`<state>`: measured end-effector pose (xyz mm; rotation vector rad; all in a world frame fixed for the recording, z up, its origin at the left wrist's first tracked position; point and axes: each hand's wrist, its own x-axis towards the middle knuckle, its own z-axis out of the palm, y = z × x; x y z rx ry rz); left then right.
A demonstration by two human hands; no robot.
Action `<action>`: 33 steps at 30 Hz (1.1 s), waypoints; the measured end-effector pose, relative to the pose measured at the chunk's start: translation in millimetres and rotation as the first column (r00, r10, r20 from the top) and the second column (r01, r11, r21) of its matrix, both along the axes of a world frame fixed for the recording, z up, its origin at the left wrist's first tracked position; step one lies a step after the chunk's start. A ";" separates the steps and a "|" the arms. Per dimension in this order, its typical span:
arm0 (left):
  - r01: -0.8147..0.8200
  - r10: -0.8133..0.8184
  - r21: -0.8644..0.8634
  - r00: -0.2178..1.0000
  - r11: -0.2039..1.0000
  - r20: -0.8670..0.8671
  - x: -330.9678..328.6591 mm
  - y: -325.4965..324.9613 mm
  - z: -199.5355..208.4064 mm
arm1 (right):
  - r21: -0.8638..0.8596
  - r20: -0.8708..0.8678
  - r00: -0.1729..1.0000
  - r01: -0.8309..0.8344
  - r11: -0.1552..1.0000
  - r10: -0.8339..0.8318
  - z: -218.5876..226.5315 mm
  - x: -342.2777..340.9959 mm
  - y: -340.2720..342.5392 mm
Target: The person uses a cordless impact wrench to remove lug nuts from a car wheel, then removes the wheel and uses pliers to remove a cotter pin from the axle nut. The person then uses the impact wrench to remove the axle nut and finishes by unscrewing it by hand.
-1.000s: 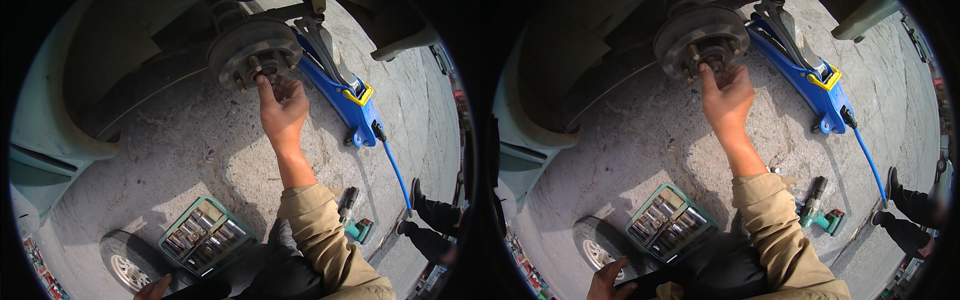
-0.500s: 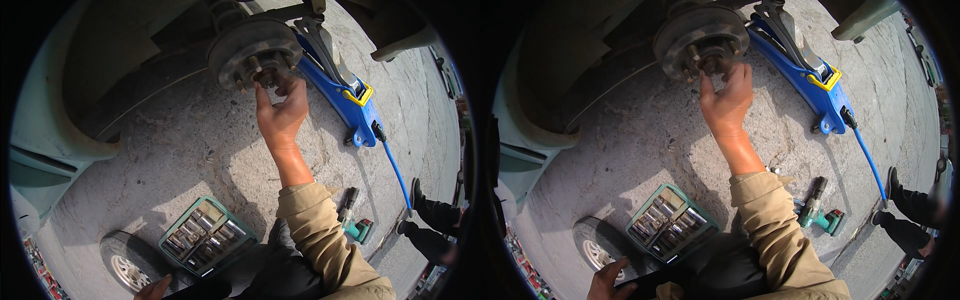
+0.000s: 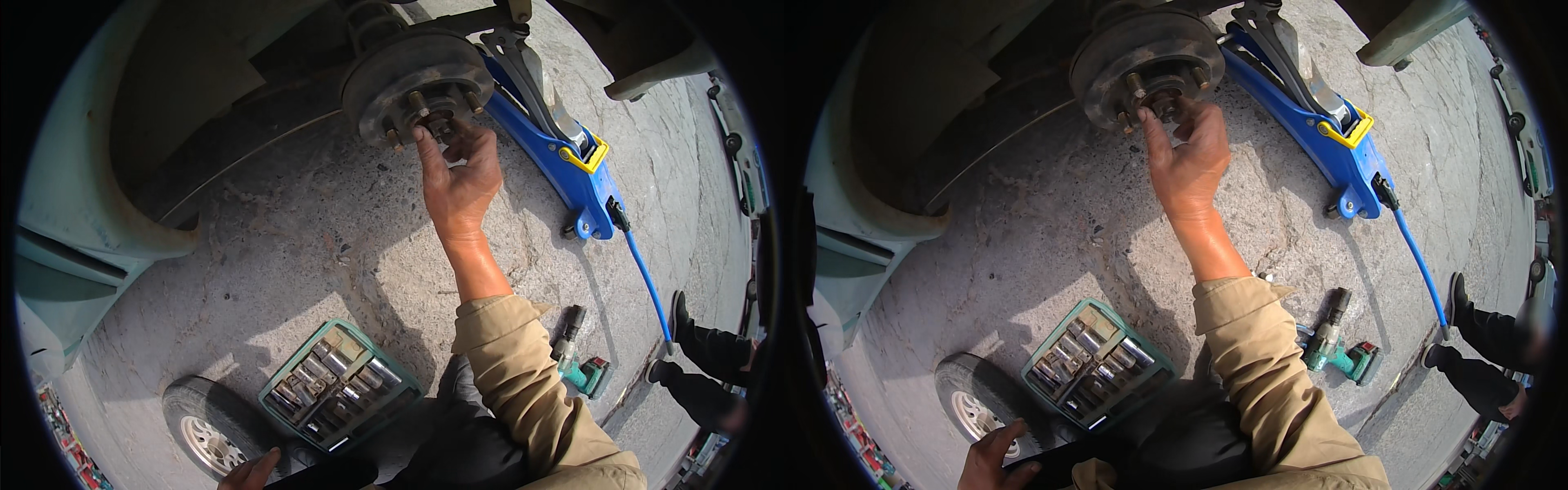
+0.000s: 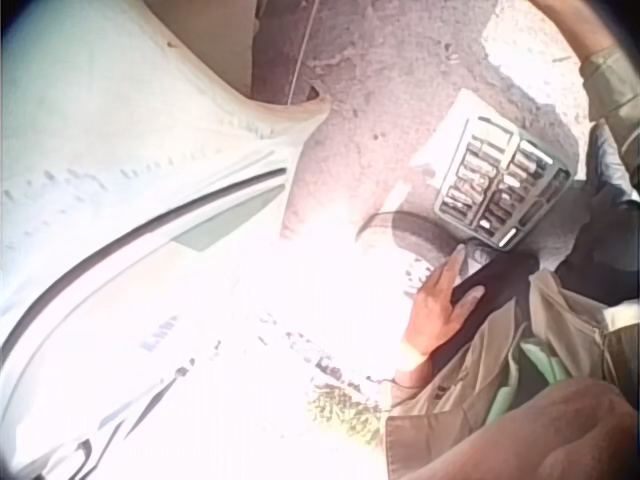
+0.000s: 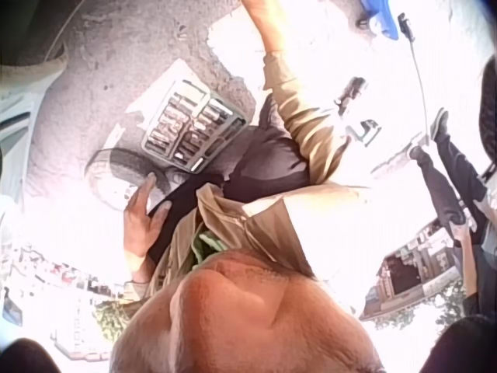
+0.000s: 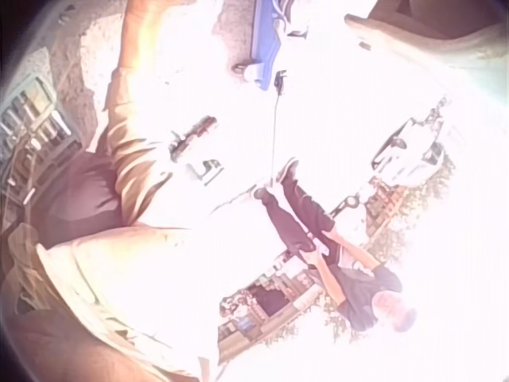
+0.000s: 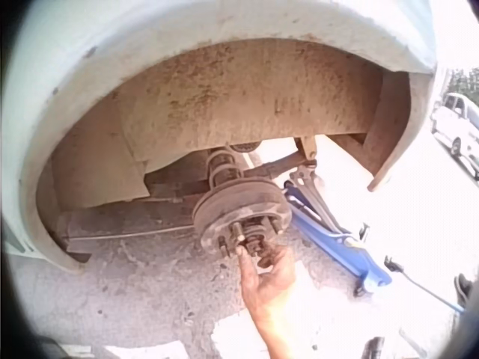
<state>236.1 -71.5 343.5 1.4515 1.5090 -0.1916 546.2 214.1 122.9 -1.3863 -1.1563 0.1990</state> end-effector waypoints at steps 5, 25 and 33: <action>0.000 0.000 -0.007 1.000 1.000 -0.001 0.3 0.1 -0.1 | 0.004 -0.013 1.000 -0.015 1.000 0.015 -0.1 -0.1 -0.5; 0.003 -0.003 0.024 1.000 1.000 0.005 -2.3 -2.5 -1.5 | -0.080 -0.013 1.000 -0.025 0.996 0.024 5.2 -3.7 -6.6; 0.009 -0.010 0.030 1.000 1.000 0.011 -1.9 -1.8 -2.5 | -0.103 -0.109 0.994 -0.042 0.994 0.031 9.4 -5.2 -6.6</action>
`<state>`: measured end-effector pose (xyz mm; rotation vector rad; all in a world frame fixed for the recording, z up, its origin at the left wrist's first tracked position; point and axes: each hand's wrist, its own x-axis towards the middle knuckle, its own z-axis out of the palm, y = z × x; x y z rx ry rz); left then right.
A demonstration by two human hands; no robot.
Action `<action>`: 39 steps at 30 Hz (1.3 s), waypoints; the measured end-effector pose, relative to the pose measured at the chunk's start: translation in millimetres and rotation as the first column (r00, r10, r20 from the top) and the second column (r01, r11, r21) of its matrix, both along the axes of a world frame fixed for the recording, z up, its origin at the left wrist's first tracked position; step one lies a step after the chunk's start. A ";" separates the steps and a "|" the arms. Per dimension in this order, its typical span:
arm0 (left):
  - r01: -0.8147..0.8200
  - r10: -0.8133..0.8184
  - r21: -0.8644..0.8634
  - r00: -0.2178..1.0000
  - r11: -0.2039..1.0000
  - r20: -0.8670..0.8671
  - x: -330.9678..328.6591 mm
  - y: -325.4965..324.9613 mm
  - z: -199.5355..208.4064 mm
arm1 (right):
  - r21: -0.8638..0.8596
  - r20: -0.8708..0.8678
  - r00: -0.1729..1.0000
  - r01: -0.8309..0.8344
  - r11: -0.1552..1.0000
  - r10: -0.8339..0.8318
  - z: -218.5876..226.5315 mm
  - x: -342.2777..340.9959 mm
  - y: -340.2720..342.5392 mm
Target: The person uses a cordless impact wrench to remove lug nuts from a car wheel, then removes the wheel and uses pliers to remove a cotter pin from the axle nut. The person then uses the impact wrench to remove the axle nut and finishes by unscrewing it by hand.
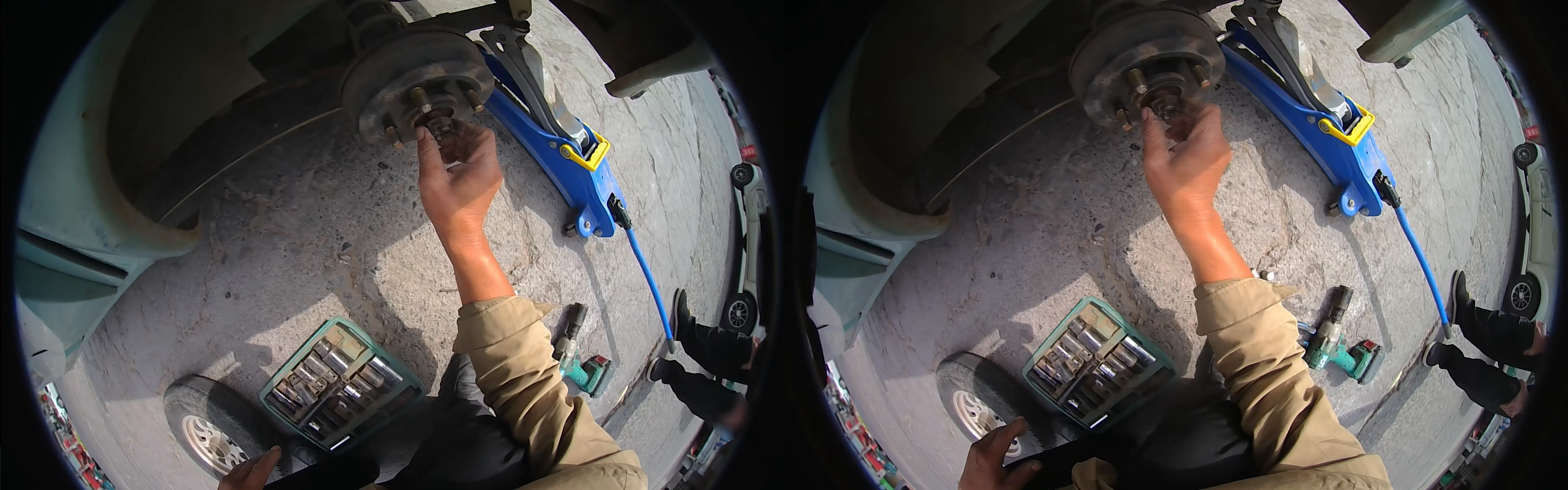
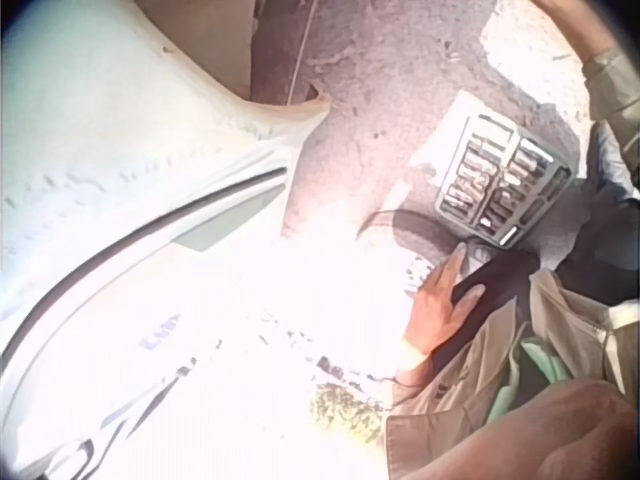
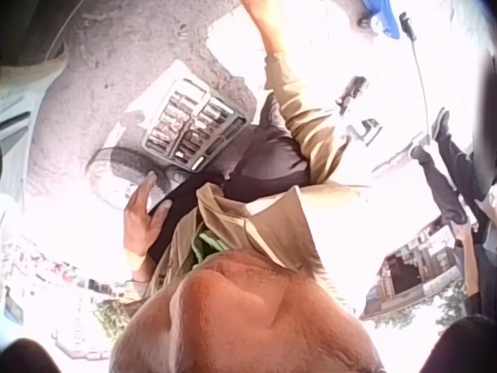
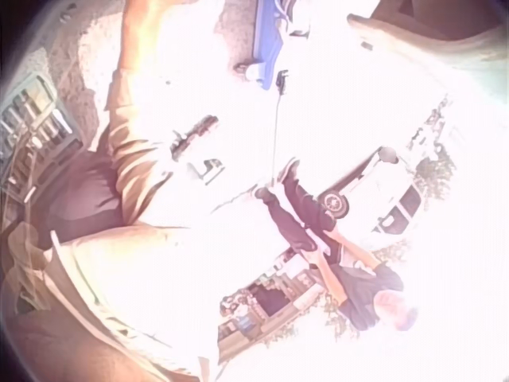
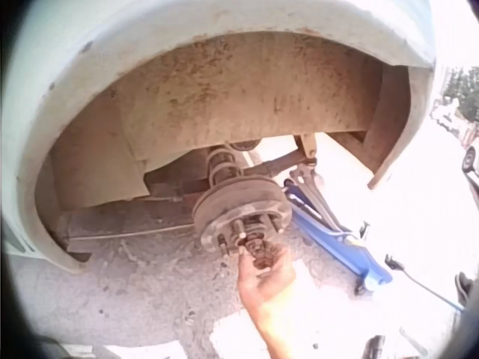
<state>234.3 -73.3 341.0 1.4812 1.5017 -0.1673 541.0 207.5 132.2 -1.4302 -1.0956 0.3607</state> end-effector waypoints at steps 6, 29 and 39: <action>0.017 -0.017 0.012 1.000 1.000 0.008 -0.1 1.3 -0.7 | 0.051 0.030 1.000 0.008 0.999 -0.009 -2.0 0.5 1.7; 0.019 -0.020 0.033 1.000 0.999 0.020 0.3 1.6 -0.5 | -0.054 0.361 0.933 0.031 0.998 -0.009 9.2 15.3 0.5; -0.006 0.005 -0.026 1.000 1.000 -0.014 3.1 2.0 2.7 | -0.196 0.230 0.973 0.067 0.978 -0.020 7.0 14.8 8.0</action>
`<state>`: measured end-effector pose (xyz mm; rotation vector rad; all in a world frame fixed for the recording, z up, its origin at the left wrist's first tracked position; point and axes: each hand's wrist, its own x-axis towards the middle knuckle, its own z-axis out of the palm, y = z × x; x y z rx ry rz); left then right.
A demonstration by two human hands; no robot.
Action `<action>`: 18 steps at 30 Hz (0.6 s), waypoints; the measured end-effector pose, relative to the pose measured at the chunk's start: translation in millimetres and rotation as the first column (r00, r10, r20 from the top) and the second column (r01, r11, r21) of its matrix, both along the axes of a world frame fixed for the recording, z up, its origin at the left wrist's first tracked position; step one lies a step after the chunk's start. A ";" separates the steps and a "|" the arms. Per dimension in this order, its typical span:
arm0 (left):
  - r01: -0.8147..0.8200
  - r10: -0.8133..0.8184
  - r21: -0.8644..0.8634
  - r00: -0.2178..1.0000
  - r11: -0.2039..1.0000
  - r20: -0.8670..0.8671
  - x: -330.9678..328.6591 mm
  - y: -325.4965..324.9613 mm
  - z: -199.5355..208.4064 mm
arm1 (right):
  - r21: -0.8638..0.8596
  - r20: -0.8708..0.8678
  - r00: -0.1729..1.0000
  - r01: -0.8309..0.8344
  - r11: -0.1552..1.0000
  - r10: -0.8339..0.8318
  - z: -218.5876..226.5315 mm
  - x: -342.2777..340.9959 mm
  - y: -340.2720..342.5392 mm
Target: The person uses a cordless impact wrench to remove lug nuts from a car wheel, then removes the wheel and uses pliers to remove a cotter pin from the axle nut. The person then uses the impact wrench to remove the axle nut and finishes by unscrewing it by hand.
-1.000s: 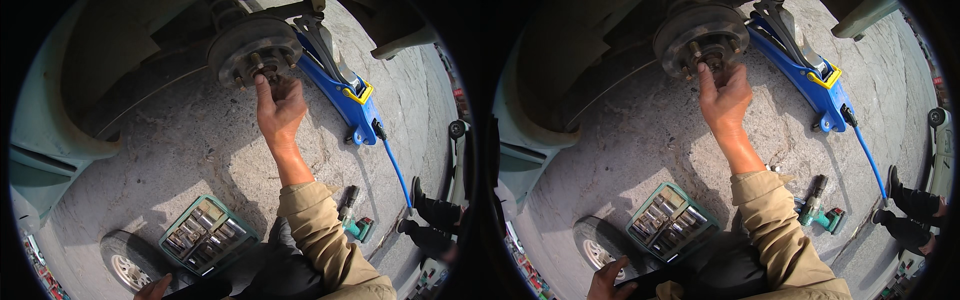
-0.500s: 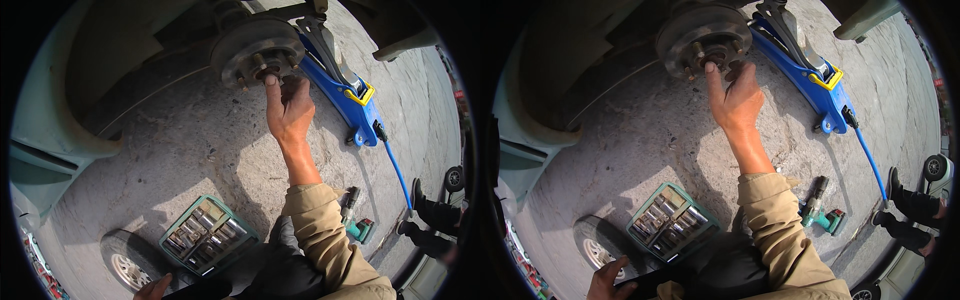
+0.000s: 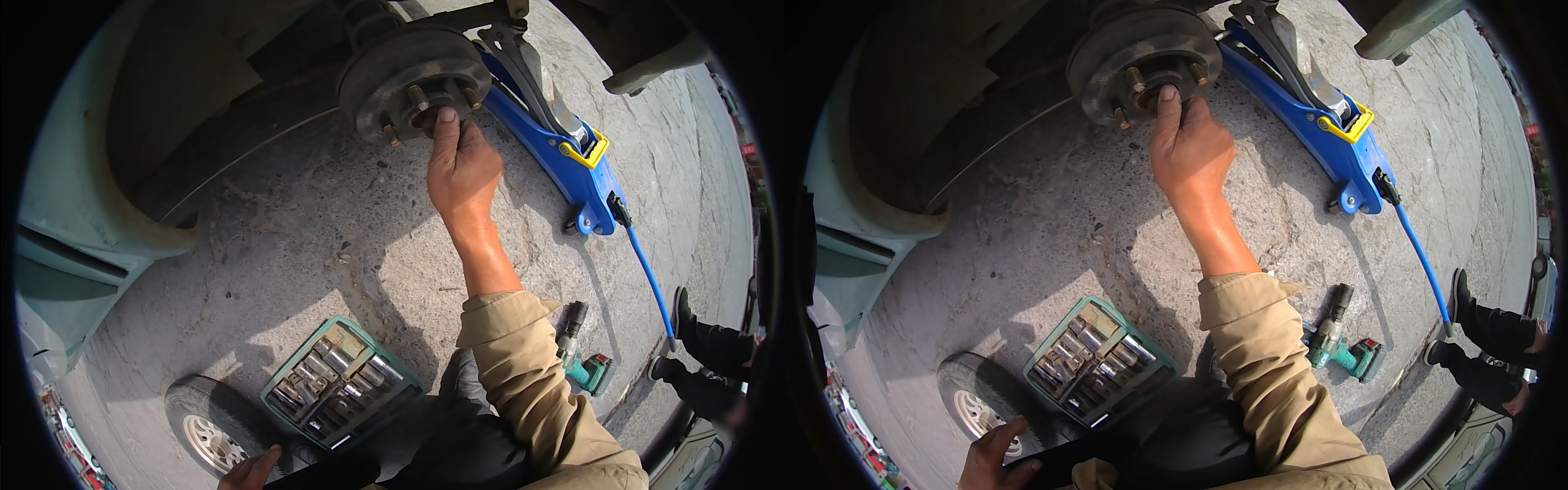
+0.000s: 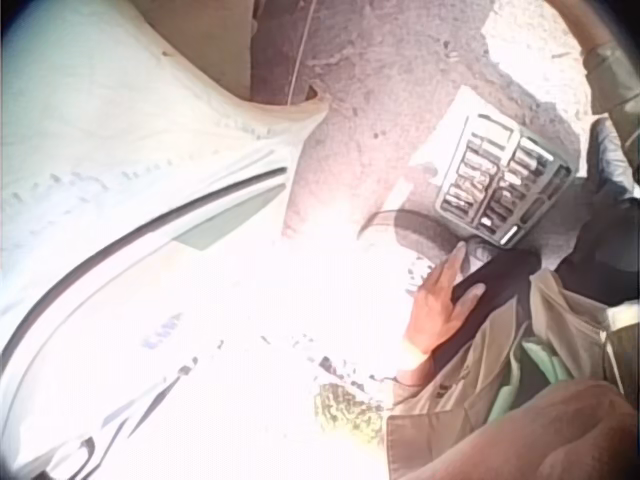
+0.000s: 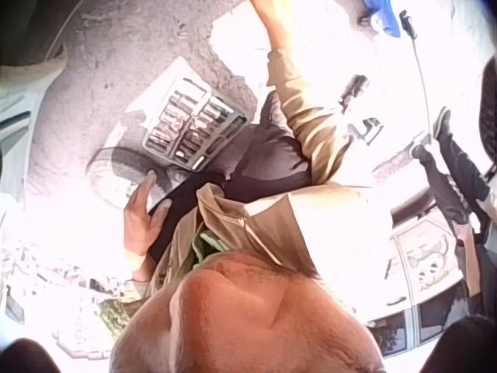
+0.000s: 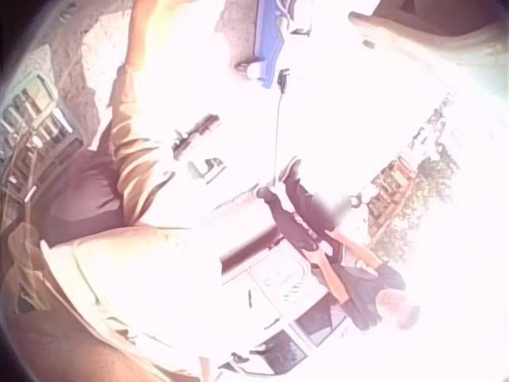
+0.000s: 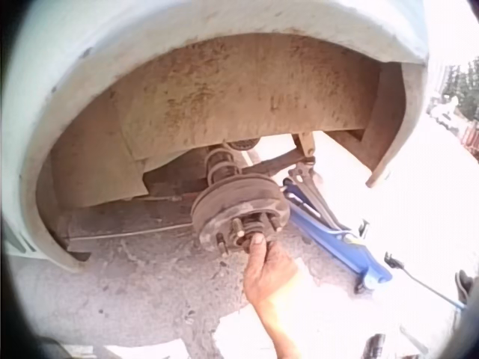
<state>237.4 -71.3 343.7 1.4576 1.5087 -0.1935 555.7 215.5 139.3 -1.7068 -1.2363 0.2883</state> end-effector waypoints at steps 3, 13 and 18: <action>-0.002 0.002 0.022 1.000 1.000 0.011 -1.1 -2.5 -0.4 | -0.127 0.089 0.994 -0.046 0.991 0.057 9.5 3.9 -6.0; 0.020 -0.022 0.064 0.999 0.998 0.029 0.0 -3.2 -0.8 | 0.065 0.218 0.975 -0.053 0.996 0.037 -1.2 0.7 -4.4; 0.018 -0.019 0.047 1.000 0.999 0.013 0.6 -3.6 1.5 | -0.019 0.219 0.975 -0.035 0.999 0.038 -4.5 -0.4 0.0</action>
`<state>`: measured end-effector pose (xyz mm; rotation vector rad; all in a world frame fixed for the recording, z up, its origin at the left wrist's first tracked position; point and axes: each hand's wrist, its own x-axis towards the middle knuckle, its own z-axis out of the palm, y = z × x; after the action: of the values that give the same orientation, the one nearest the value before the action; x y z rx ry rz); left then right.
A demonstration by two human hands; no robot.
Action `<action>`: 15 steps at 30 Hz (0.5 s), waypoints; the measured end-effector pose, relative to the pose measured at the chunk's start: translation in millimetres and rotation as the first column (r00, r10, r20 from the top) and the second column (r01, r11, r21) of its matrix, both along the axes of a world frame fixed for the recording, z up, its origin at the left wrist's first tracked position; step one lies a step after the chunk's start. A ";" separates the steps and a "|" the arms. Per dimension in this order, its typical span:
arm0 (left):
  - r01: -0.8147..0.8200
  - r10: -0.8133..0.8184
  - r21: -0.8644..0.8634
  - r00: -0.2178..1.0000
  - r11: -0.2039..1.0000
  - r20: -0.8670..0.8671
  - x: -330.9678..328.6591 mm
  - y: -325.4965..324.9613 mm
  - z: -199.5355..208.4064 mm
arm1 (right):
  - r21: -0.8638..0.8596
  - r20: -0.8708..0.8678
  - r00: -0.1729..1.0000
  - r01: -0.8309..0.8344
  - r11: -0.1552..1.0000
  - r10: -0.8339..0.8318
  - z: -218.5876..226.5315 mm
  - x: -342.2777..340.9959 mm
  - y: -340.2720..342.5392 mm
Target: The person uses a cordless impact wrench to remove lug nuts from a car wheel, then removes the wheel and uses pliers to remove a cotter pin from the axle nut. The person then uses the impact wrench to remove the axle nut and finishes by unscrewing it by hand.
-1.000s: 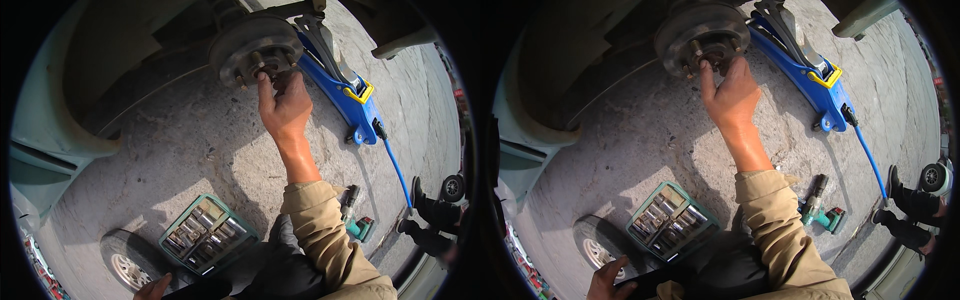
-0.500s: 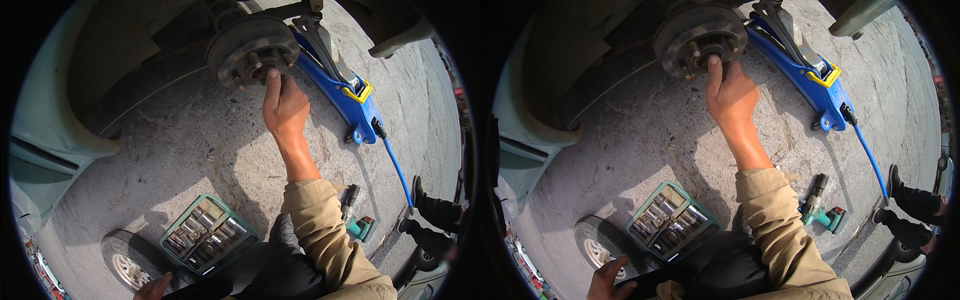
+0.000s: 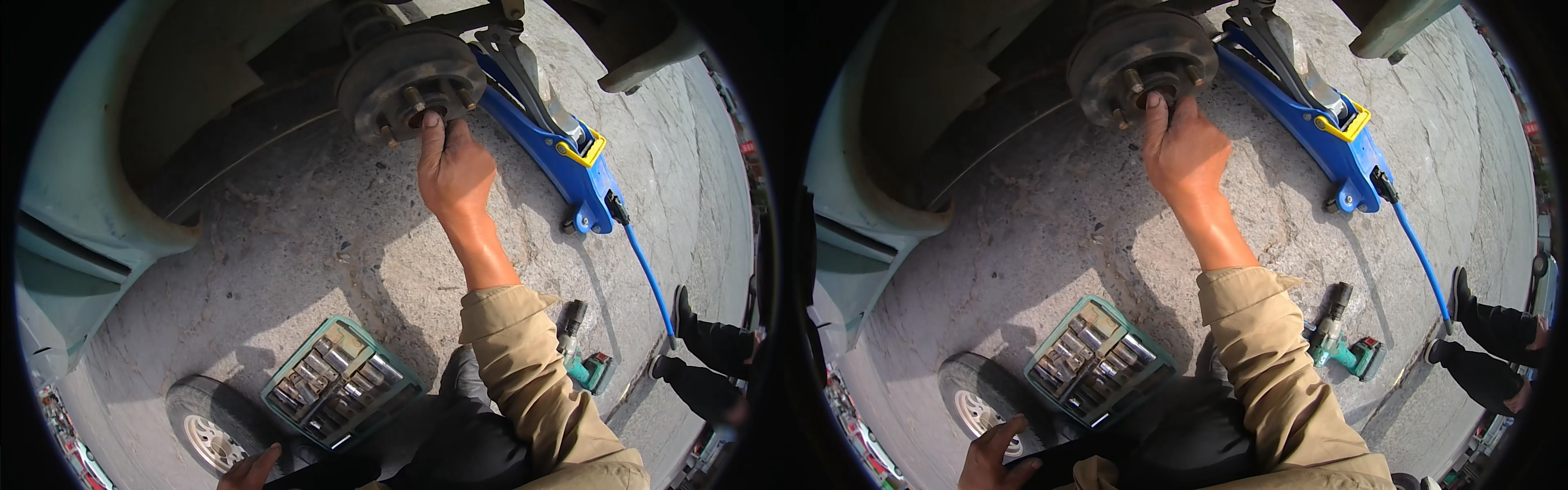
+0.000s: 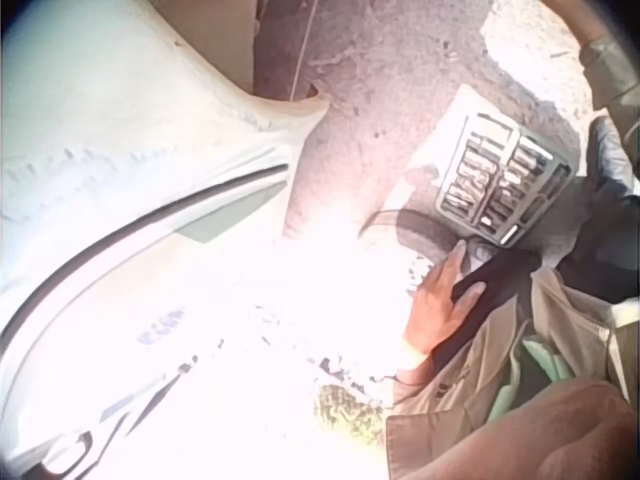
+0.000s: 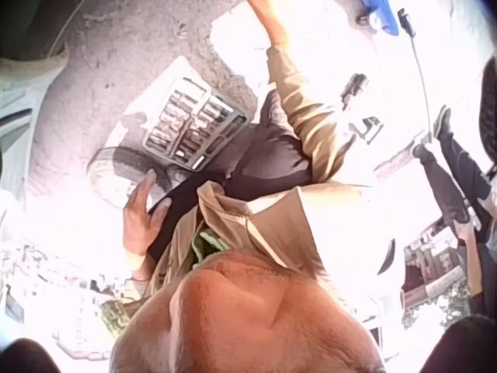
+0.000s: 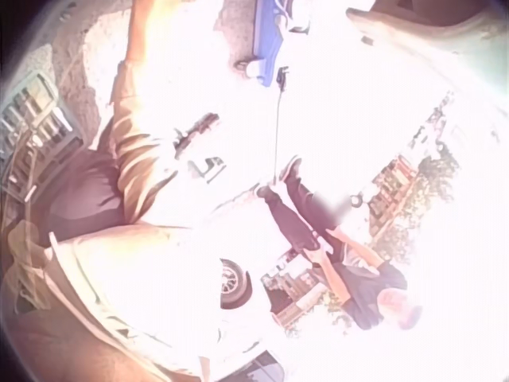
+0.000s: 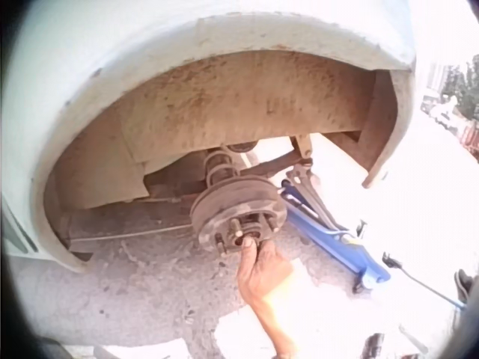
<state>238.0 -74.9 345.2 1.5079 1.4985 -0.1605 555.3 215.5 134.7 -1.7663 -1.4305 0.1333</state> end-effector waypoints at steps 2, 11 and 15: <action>0.000 0.000 -0.002 1.000 1.000 -0.004 0.4 -0.6 0.5 | 0.042 -0.154 0.987 -0.046 0.998 0.052 -3.5 0.3 4.6; 0.015 -0.015 0.018 1.000 1.000 -0.013 -0.2 -0.8 0.4 | -0.184 -0.896 0.442 -0.297 0.937 -0.035 10.6 7.3 2.3; 0.005 -0.004 0.018 1.000 1.000 -0.013 0.5 -0.5 2.4 | -0.053 0.086 0.993 -0.074 0.996 0.078 17.7 11.5 -10.1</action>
<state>238.5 -75.5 347.5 1.5270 1.5106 -0.1603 566.8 205.5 152.4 -1.7775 -1.5709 0.1329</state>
